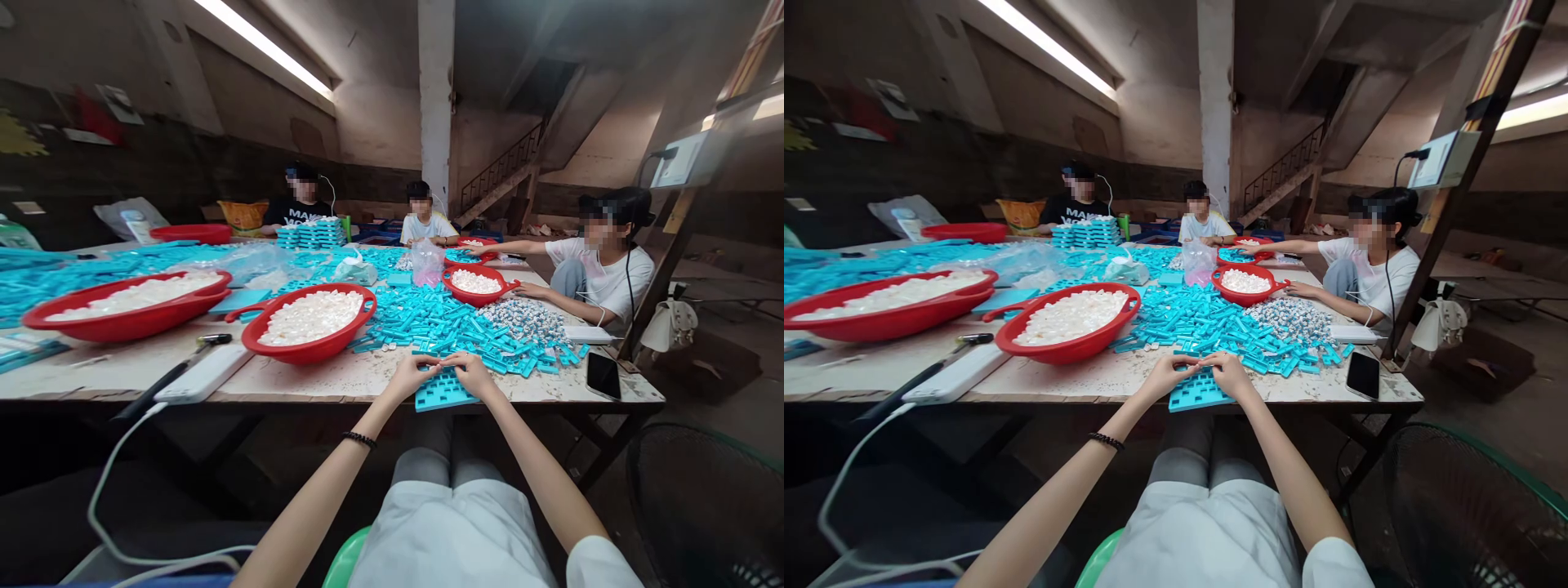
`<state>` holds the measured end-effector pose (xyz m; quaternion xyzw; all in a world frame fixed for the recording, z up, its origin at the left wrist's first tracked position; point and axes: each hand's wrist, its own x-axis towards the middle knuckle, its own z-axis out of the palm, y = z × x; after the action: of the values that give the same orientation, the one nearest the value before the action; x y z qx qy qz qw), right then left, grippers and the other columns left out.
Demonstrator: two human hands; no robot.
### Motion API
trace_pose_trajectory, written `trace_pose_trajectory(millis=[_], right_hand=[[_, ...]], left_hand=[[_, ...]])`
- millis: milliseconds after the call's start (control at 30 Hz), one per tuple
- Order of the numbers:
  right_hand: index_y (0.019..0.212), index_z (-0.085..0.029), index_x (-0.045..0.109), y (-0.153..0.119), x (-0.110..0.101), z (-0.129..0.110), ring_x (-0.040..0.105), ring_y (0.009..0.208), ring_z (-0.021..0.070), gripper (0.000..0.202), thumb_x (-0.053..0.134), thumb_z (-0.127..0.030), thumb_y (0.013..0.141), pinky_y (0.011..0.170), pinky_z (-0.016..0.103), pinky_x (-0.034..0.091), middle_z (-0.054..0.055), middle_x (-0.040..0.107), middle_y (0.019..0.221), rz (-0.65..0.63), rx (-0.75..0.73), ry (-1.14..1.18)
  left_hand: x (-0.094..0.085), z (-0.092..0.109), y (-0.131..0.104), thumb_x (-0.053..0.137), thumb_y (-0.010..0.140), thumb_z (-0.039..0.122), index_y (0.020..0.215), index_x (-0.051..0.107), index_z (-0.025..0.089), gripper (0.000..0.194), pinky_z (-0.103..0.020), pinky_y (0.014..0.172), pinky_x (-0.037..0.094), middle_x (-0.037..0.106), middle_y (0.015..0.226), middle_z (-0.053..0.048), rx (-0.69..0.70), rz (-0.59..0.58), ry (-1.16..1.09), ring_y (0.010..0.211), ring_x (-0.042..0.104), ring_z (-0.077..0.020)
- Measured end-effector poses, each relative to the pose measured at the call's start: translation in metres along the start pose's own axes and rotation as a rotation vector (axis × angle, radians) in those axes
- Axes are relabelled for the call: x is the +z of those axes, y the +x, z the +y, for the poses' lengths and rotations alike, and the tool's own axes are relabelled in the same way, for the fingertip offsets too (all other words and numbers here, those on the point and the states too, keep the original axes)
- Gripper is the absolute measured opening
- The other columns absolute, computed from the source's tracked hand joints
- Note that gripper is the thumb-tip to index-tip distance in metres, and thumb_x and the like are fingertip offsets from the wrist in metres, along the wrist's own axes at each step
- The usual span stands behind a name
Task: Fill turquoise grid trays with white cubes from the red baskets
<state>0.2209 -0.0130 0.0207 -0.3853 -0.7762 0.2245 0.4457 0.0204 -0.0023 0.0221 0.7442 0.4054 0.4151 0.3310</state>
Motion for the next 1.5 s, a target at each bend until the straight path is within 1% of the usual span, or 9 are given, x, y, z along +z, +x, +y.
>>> trace_pose_trajectory(millis=[200,367,600,800,967,1033,1267,1400,1500], right_hand=[[0.089,-0.026,0.082,-0.002,0.0,0.002,0.072,0.098,0.0213,0.049,0.044,0.0,0.073,0.094,0.037,0.056,0.002,0.078,0.101,0.007,-0.01,0.029],[0.092,-0.025,0.082,-0.004,-0.001,0.002,0.072,0.095,0.0213,0.049,0.044,-0.002,0.073,0.092,0.036,0.055,0.002,0.078,0.1,0.026,-0.018,0.074],[0.098,-0.026,0.081,-0.004,-0.002,-0.005,0.069,0.102,0.0212,0.05,0.044,-0.001,0.074,0.094,0.035,0.053,0.003,0.076,0.107,0.014,-0.014,0.074],[0.095,-0.025,0.081,-0.004,-0.002,-0.005,0.07,0.098,0.0207,0.049,0.044,-0.002,0.073,0.093,0.035,0.053,0.003,0.076,0.104,0.001,-0.006,0.08],[0.093,-0.024,0.081,-0.004,-0.002,-0.006,0.07,0.097,0.0212,0.05,0.044,0.0,0.071,0.092,0.035,0.054,0.003,0.076,0.098,-0.011,-0.036,0.057],[0.095,-0.023,0.081,-0.005,-0.002,-0.007,0.07,0.097,0.0211,0.051,0.043,0.001,0.07,0.092,0.036,0.054,0.004,0.076,0.099,-0.022,-0.047,0.038],[0.099,-0.027,0.081,-0.005,-0.004,-0.011,0.068,0.109,0.0215,0.054,0.042,0.001,0.074,0.1,0.038,0.052,0.003,0.074,0.114,-0.077,-0.087,-0.048],[0.099,-0.027,0.081,-0.005,-0.004,-0.006,0.068,0.109,0.0215,0.054,0.041,0.0,0.075,0.1,0.04,0.052,0.003,0.075,0.113,-0.107,-0.092,-0.026],[0.098,-0.027,0.081,-0.006,-0.004,-0.005,0.067,0.113,0.0216,0.055,0.04,0.001,0.074,0.104,0.043,0.051,0.002,0.075,0.113,-0.101,-0.092,-0.027]], left_hand=[[0.0,-0.007,-0.002,0.074,0.078,0.047,0.098,0.081,0.02,0.034,-0.037,0.089,0.056,0.079,0.102,-0.008,0.017,0.008,-0.056,0.098,0.073,-0.0284],[0.001,-0.005,-0.004,0.075,0.077,0.049,0.097,0.081,0.019,0.036,-0.038,0.093,0.056,0.079,0.104,-0.009,0.001,-0.01,-0.103,0.101,0.073,-0.0291],[0.0,0.002,-0.006,0.074,0.077,0.051,0.094,0.079,0.019,0.036,-0.038,0.088,0.058,0.079,0.099,-0.008,0.005,0.037,-0.131,0.096,0.073,-0.0273],[0.0,0.0,-0.006,0.074,0.078,0.046,0.092,0.078,0.018,0.032,-0.037,0.088,0.058,0.079,0.097,-0.008,0.024,0.003,-0.098,0.094,0.073,-0.0257],[0.0,-0.001,-0.007,0.073,0.078,0.044,0.092,0.078,0.018,0.03,-0.036,0.086,0.058,0.079,0.097,-0.008,0.037,-0.013,-0.075,0.093,0.073,-0.0254],[0.001,-0.002,-0.007,0.073,0.078,0.044,0.091,0.078,0.017,0.03,-0.036,0.086,0.058,0.079,0.096,-0.008,0.037,-0.011,-0.072,0.092,0.073,-0.0256],[0.001,-0.006,-0.006,0.074,0.076,0.043,0.09,0.079,0.018,0.029,-0.038,0.085,0.059,0.08,0.095,-0.008,0.036,-0.01,-0.081,0.091,0.074,-0.0258],[0.002,-0.006,-0.005,0.074,0.075,0.041,0.089,0.079,0.018,0.027,-0.039,0.087,0.059,0.08,0.094,-0.008,0.042,-0.008,-0.084,0.092,0.074,-0.027],[0.002,-0.006,-0.005,0.074,0.075,0.041,0.09,0.08,0.018,0.028,-0.038,0.088,0.059,0.08,0.095,-0.008,0.061,-0.006,-0.086,0.093,0.074,-0.0268]])
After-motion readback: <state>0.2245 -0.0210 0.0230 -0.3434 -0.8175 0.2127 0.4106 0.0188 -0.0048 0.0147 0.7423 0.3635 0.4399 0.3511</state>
